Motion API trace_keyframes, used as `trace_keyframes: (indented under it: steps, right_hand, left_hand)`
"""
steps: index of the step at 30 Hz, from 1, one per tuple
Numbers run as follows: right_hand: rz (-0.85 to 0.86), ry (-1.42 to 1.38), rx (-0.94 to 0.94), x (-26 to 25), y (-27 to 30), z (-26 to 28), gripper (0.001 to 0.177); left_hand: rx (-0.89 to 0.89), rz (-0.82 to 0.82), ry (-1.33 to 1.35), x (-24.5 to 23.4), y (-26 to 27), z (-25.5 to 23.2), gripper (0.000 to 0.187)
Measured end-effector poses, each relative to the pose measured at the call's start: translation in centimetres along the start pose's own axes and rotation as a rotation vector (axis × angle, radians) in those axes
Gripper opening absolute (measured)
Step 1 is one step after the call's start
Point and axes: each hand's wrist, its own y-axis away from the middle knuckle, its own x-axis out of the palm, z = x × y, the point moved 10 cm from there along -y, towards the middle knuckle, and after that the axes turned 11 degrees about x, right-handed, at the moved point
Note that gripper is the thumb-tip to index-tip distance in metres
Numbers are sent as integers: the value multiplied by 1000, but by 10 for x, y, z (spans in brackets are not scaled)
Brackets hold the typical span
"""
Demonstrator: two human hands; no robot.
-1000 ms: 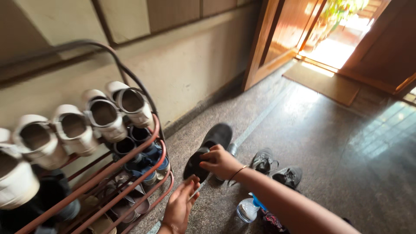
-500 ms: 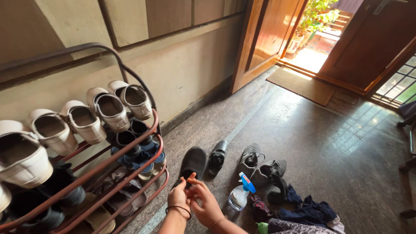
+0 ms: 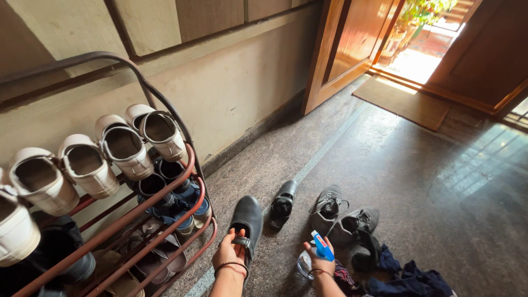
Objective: The person cleans several pairs of shoes by spraying them with a cleaning solution and wiping them with a cloth. They handle each shoe individually, spraying and wiping the surfaces, then placing them back on the shoe rack.
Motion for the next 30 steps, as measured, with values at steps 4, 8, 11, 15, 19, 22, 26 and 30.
trace_keyframes:
  steps: [4,8,11,15,19,22,26,30]
  right_hand:
    - [155,-86,-157,11,-7,22,71]
    - [100,54,-267,9,6,50,63]
    - [114,35,-422,14,27,112,57]
    - [344,23,-552,19,90,214,49]
    - [627,-4,-682,17,178,293,38]
    - [720,22,-756,13,230,322,30]
    - [658,168,-847,0,278,331,29]
    - [932,298,-547,25,304,304,28]
  left_hand:
    - [-6,72,-48,7,-15,8,27]
    - [-25,91,-12,14,-14,5,33]
    - [-39,210,76,34,-1,-10,42]
    - [-42,308,119,53,31,-37,49]
    - [25,414,196,66,67,-73,51]
    - [59,558,231,80,102,-106,60]
    - [21,702,132,81,148,-115,77]
    - [259,813,-218,66,163,-116,99]
